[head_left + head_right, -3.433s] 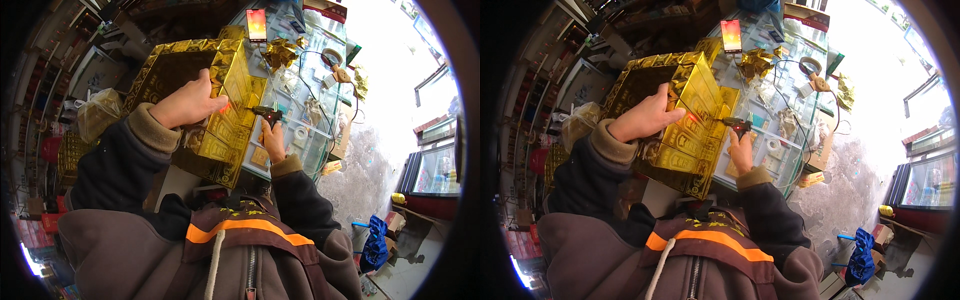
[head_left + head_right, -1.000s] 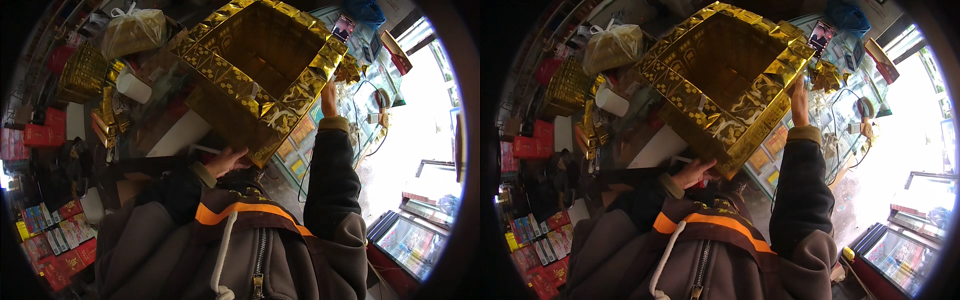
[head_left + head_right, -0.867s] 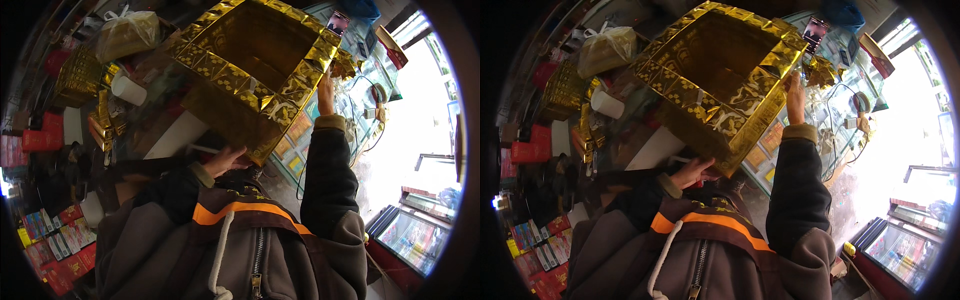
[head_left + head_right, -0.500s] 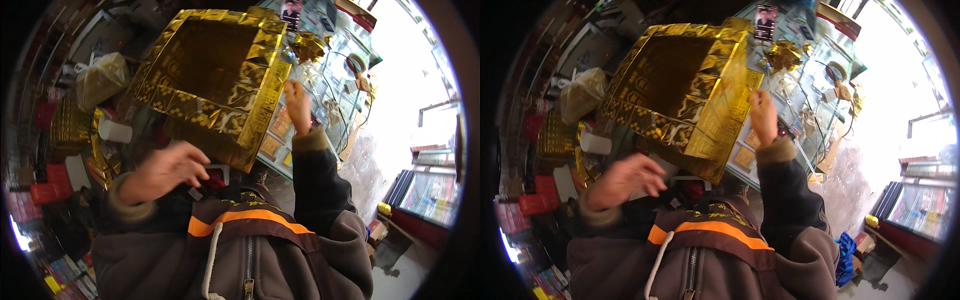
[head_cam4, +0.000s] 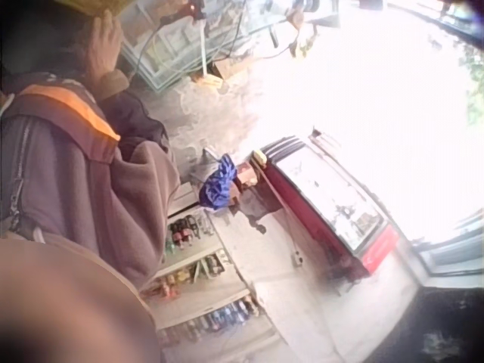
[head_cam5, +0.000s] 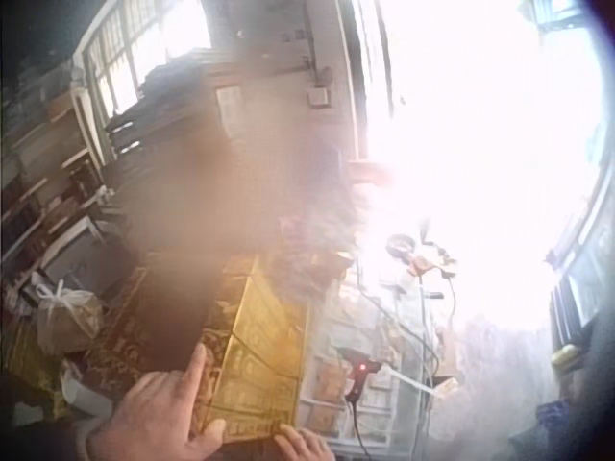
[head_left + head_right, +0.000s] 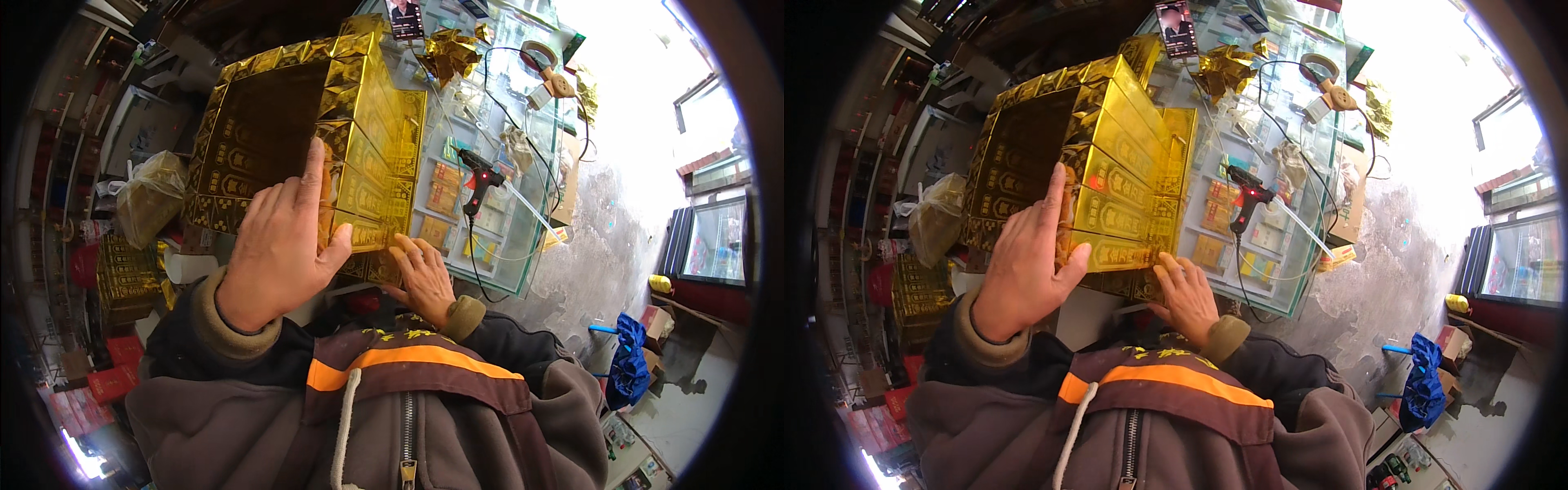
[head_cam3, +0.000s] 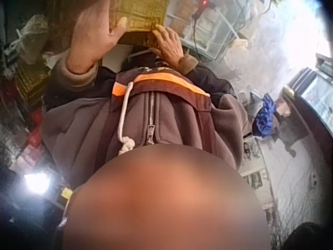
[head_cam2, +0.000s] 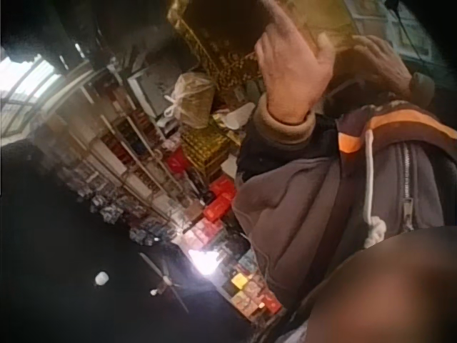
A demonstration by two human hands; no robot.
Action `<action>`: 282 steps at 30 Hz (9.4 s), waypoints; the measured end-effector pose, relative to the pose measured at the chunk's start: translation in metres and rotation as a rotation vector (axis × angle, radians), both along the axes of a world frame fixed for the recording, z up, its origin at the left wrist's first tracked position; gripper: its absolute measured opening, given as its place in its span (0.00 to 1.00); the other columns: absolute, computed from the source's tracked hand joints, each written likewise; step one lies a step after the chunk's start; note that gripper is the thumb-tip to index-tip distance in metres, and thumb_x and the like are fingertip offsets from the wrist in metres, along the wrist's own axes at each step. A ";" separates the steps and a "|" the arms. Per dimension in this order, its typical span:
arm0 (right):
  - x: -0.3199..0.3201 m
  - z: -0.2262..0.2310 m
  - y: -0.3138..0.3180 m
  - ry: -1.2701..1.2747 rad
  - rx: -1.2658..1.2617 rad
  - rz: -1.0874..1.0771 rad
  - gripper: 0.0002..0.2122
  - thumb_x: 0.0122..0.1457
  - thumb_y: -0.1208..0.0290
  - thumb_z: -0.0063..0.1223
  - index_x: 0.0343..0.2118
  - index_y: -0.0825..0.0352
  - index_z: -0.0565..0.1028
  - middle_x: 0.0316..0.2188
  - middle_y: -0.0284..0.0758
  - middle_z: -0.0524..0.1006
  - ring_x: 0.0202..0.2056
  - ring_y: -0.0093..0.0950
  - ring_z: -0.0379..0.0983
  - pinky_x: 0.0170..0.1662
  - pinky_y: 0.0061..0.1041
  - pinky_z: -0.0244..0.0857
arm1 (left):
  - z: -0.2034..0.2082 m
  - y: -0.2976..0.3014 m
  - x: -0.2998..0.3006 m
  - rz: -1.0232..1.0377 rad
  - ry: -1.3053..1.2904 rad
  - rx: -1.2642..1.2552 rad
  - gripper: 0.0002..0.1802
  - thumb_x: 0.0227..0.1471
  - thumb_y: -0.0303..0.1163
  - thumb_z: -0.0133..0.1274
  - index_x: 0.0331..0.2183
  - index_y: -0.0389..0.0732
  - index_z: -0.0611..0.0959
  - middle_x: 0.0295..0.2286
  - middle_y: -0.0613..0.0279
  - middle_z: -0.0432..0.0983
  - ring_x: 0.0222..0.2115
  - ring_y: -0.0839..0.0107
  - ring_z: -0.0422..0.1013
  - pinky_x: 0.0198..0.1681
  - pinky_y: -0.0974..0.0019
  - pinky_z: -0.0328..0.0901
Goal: The person assembles a stack of gold-colored boxes into a larger structure using a hot glue gun. They repeatedly apply glue to the edges and press the boxes together, rotating the stack to work on different sides. The person handles the boxes and glue gun throughout the clip.
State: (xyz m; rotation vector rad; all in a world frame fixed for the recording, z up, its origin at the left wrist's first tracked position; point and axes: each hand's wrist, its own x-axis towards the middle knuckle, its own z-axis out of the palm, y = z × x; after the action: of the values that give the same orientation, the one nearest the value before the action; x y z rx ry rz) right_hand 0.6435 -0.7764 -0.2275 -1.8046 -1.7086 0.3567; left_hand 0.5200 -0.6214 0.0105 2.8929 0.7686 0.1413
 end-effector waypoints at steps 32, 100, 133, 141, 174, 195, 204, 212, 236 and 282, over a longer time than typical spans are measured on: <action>0.028 -0.011 -0.008 0.171 0.066 0.083 0.26 0.51 0.65 0.65 0.53 0.66 0.72 0.59 0.36 0.67 0.49 0.37 0.67 0.52 0.34 0.64 | -0.026 0.191 0.148 0.012 0.022 -0.108 0.29 0.62 0.51 0.50 0.52 0.36 0.74 0.46 0.51 0.75 0.50 0.58 0.69 0.55 0.59 0.61; -0.006 -0.006 0.023 -0.018 0.129 -0.245 0.11 0.57 0.77 0.56 0.44 0.65 0.76 0.43 0.40 0.72 0.45 0.44 0.66 0.50 0.40 0.63 | 0.012 0.042 0.015 -0.482 -0.287 -0.093 0.19 0.61 0.43 0.44 0.49 0.43 0.75 0.47 0.55 0.74 0.51 0.55 0.68 0.56 0.54 0.58; 0.103 -0.010 0.033 0.241 -0.209 -0.948 0.18 0.59 0.53 0.61 0.37 0.66 0.72 0.22 0.38 0.77 0.24 0.42 0.76 0.28 0.39 0.68 | -0.029 0.190 0.145 -0.102 -0.076 -0.029 0.20 0.62 0.39 0.44 0.50 0.38 0.75 0.48 0.54 0.74 0.50 0.61 0.68 0.56 0.62 0.59; 0.109 -0.007 0.031 0.299 -0.221 -0.911 0.15 0.58 0.59 0.61 0.34 0.67 0.72 0.22 0.39 0.77 0.23 0.41 0.76 0.28 0.38 0.68 | -0.018 0.191 0.145 -0.050 0.003 -0.233 0.21 0.64 0.37 0.43 0.53 0.36 0.72 0.50 0.55 0.71 0.50 0.66 0.67 0.57 0.65 0.59; 0.170 -0.022 0.229 0.748 0.215 -0.422 0.21 0.67 0.57 0.46 0.39 0.76 0.66 0.30 0.61 0.75 0.36 0.60 0.73 0.40 0.49 0.66 | -0.082 -0.025 -0.004 0.189 0.092 -1.306 0.17 0.66 0.32 0.48 0.52 0.33 0.74 0.49 0.52 0.72 0.54 0.63 0.68 0.59 0.63 0.60; 0.171 -0.021 0.231 0.627 0.184 -0.423 0.21 0.67 0.56 0.46 0.38 0.76 0.65 0.30 0.61 0.77 0.35 0.60 0.73 0.40 0.50 0.66 | -0.166 -0.048 -0.018 0.253 0.042 -1.080 0.38 0.66 0.39 0.49 0.67 0.33 0.53 0.62 0.45 0.55 0.53 0.59 0.66 0.60 0.57 0.59; 0.170 -0.014 0.229 0.600 0.158 -0.435 0.21 0.67 0.55 0.45 0.38 0.76 0.65 0.29 0.61 0.77 0.34 0.61 0.73 0.40 0.51 0.66 | -0.160 -0.047 -0.014 0.270 0.075 -1.118 0.40 0.66 0.41 0.48 0.68 0.34 0.51 0.66 0.40 0.49 0.59 0.54 0.62 0.60 0.58 0.61; 0.172 -0.013 0.230 0.623 0.173 -0.446 0.21 0.66 0.56 0.45 0.38 0.77 0.65 0.28 0.62 0.76 0.34 0.60 0.74 0.39 0.50 0.67 | -0.106 -0.035 -0.006 0.034 0.267 -1.022 0.36 0.66 0.37 0.49 0.67 0.33 0.54 0.64 0.42 0.54 0.64 0.54 0.55 0.63 0.59 0.58; 0.097 0.000 0.091 0.312 0.215 -0.296 0.18 0.63 0.62 0.56 0.49 0.69 0.69 0.49 0.47 0.70 0.53 0.45 0.67 0.58 0.42 0.62 | 0.012 0.193 0.116 -0.443 0.116 0.189 0.44 0.47 0.18 0.63 0.63 0.59 0.68 0.55 0.60 0.67 0.53 0.57 0.69 0.58 0.60 0.68; 0.063 -0.016 0.057 0.172 0.102 0.034 0.26 0.54 0.66 0.62 0.55 0.72 0.70 0.60 0.42 0.68 0.64 0.38 0.61 0.62 0.40 0.58 | 0.003 0.195 0.113 -0.376 0.047 0.188 0.40 0.47 0.21 0.63 0.61 0.55 0.72 0.55 0.63 0.73 0.56 0.56 0.68 0.58 0.57 0.66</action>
State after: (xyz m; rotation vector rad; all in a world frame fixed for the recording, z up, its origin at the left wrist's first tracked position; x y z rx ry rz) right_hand 0.7070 -0.7189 -0.2435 -1.6250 -1.6102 0.4194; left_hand 0.6327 -0.4267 0.0134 3.1645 0.2158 0.1075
